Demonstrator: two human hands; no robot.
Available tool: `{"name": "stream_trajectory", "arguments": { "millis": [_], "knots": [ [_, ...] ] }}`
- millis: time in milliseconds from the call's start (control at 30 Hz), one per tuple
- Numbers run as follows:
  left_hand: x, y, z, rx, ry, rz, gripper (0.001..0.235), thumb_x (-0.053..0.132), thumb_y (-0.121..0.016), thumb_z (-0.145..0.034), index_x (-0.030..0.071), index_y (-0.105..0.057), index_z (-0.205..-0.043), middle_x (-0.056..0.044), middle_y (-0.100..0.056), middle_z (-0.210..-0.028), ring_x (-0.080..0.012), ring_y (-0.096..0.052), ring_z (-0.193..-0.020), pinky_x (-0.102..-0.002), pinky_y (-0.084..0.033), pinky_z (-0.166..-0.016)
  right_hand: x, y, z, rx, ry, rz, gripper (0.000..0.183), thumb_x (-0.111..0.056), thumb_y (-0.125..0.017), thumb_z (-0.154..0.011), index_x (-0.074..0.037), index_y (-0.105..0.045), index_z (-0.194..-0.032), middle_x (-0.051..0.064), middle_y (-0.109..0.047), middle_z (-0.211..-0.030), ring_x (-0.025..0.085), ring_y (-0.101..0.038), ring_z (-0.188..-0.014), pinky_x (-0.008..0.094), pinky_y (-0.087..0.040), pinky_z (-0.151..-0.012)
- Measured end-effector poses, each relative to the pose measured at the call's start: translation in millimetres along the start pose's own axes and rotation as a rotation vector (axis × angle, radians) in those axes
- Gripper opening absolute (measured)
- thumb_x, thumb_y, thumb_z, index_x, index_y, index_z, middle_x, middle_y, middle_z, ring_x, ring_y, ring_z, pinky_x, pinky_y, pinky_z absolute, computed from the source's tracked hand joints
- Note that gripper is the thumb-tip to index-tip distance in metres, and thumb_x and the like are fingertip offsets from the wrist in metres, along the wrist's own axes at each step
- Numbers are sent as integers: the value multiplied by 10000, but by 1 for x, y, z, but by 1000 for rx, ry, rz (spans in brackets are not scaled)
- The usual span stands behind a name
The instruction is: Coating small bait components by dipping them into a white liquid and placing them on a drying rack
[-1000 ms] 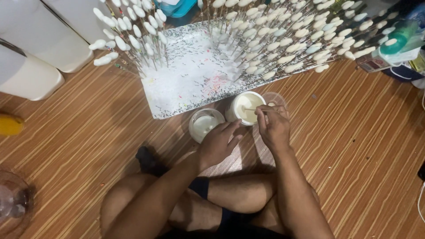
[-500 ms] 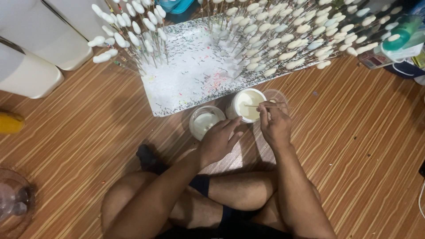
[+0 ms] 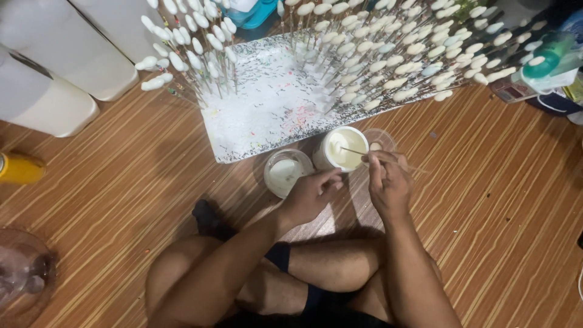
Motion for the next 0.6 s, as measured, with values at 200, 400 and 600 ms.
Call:
{"name": "stream_trajectory", "arguments": {
  "millis": [200,400,600],
  "knots": [
    [-9,-25,-6,-21,240,298,365,261,-593,-1047,99,-670,-1364,-162,-755,-1179,-219,-751,-976,-385,-584,-904,-8,2,2,-39,20,48,150,-135,-703,-1033,-124,-756,-893,43,-799,-913,324,-719,-880,416,-540,-794],
    [-19,-25,8,-20,300,205,345,275,-617,-1025,136,-705,-1328,-123,-791,-954,-194,-762,-897,-335,-590,-827,1,-21,-5,-71,39,77,135,-158,-736,-997,-100,-764,-878,88,-788,-864,351,-726,-816,393,-559,-750],
    [-18,-20,5,10,295,281,365,260,-615,-1020,70,-692,-1322,-165,-780,-1077,-180,-758,-868,-335,-582,-808,7,-29,-3,-82,19,96,159,-121,-721,-1001,-72,-767,-857,108,-777,-839,356,-710,-811,408,-565,-713]
  ]
}}
Point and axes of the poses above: each hand's wrist, its own z-axis away from the middle knuckle, its own y-axis out of the back of the hand, x = y × z, the point moved 6 cm from there along -z, towards the middle knuckle
